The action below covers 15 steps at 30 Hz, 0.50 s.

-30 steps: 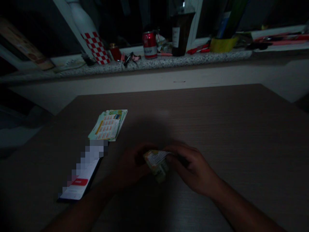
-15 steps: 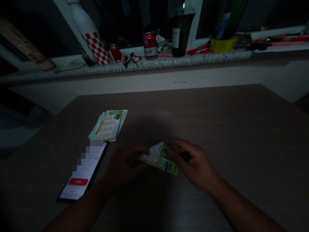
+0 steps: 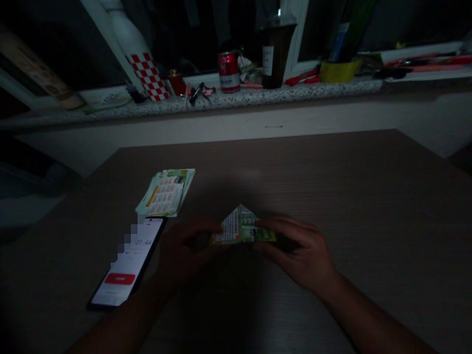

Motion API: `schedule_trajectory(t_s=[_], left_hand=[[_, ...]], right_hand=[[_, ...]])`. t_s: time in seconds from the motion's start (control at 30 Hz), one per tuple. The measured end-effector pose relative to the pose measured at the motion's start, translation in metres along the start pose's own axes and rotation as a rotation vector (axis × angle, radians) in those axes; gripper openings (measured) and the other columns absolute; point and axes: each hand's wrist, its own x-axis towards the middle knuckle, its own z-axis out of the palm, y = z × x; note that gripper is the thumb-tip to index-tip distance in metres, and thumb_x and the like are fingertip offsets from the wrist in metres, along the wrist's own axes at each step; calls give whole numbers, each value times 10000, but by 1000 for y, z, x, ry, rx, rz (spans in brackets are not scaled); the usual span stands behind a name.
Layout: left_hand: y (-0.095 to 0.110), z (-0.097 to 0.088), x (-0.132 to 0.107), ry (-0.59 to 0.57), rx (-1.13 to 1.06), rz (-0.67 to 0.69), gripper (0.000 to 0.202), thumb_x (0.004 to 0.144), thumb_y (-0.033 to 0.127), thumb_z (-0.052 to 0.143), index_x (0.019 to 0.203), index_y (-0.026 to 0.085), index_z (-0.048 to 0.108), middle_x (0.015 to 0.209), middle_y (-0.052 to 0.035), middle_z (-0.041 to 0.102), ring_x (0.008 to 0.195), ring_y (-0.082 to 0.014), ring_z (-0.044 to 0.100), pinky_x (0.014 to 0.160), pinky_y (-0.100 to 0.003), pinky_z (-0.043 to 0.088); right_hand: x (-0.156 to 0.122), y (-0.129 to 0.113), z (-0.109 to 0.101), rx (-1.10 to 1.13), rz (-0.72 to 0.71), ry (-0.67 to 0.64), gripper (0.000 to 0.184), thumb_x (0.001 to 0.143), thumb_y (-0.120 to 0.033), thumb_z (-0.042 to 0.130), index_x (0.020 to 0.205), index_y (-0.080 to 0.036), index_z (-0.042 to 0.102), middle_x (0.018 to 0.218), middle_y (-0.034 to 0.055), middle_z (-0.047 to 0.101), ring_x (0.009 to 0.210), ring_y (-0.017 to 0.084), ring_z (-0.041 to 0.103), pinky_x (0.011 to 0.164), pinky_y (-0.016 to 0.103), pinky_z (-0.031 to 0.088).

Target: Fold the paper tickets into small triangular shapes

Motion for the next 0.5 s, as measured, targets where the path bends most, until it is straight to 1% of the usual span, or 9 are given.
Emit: schedule_trajectory(t_s=[0.17,0.3,0.4,0.5], left_hand=[[1,-4,1,11,-84,41,167,650,152,786,789,228,735,786,4,753,716,-159,691,673,-238,535],[2,-8,1,12,-125,53,202,638,98,769,786,232,746,801,1,762,738,-166,706,690,-237,551],[3,-10,2,8,-160,74,232,651,70,747,808,241,751,823,1,768,757,-164,714,703,-234,561],[1,-10,3,-28,-162,139,238,684,63,710,829,246,755,828,-3,770,755,-157,719,697,-232,568]], right_hand=[[2,-4,-4,21,-32,-6,272,765,-180,727,1022,-268,731,914,40,765,800,199,733,670,265,609],[4,-6,-5,11,-80,-11,286,728,-213,775,1007,-268,743,874,39,769,752,197,735,611,248,608],[3,-5,-6,6,-110,-4,301,734,-173,768,1015,-277,745,852,31,770,719,185,735,574,232,603],[2,-4,-8,30,-147,5,309,763,-125,728,1023,-290,745,836,23,771,715,180,737,566,227,603]])
